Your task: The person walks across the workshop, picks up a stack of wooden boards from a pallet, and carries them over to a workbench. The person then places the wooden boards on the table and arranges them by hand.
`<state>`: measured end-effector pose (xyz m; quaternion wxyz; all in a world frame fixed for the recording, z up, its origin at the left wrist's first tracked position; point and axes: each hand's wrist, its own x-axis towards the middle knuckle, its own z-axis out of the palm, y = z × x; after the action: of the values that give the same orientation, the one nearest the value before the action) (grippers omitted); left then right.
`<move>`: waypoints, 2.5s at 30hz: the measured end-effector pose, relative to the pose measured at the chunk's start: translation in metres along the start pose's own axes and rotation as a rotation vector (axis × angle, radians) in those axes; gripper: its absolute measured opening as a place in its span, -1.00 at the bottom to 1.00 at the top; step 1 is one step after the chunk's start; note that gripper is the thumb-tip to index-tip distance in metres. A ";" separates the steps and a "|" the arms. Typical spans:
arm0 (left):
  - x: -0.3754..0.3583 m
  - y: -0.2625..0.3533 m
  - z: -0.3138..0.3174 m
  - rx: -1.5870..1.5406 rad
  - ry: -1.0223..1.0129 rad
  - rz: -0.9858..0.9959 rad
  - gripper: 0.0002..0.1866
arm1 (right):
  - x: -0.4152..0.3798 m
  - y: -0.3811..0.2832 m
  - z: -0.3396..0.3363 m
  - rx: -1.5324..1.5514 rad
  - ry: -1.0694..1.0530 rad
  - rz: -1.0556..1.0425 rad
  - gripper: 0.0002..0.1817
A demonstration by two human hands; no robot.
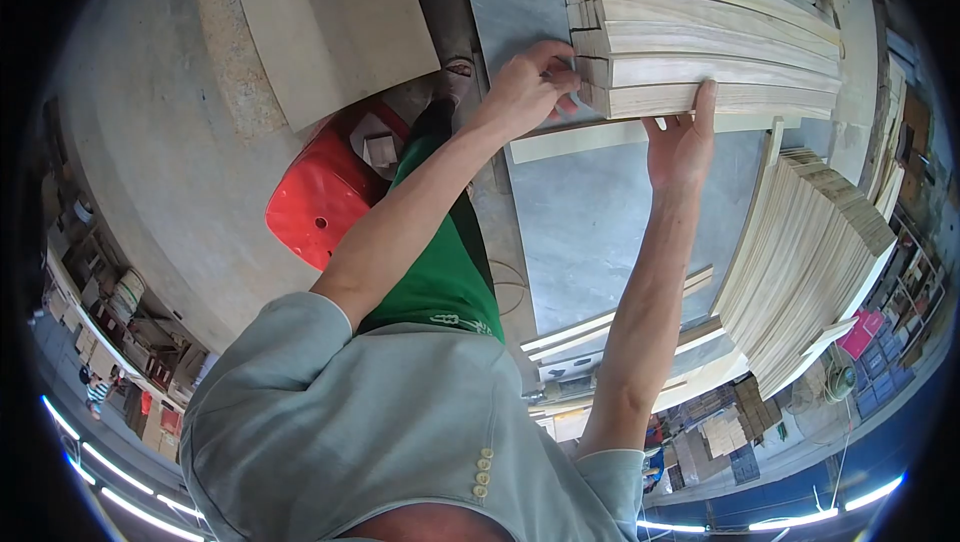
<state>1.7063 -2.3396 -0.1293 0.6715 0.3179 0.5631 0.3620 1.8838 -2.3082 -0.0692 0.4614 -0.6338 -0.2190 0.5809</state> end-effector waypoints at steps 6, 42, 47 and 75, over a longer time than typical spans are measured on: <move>0.011 -0.003 0.002 0.045 0.049 0.046 -0.68 | -0.001 0.002 -0.001 0.004 -0.002 -0.016 -0.12; 0.159 0.154 -0.009 0.535 -0.582 0.234 -0.20 | 0.025 -0.002 -0.004 0.170 0.038 -0.211 -0.26; 0.166 0.153 -0.001 0.563 -0.940 0.391 -0.22 | 0.030 0.000 0.005 0.211 0.091 -0.175 -0.24; 0.180 0.199 0.043 0.516 -0.803 0.258 0.01 | 0.053 -0.018 -0.030 0.394 0.170 -0.363 -0.21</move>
<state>1.7424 -2.0814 -0.0509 0.6847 0.6552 0.2871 0.1397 1.9288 -2.2663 -0.0850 0.6890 -0.5288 -0.1720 0.4648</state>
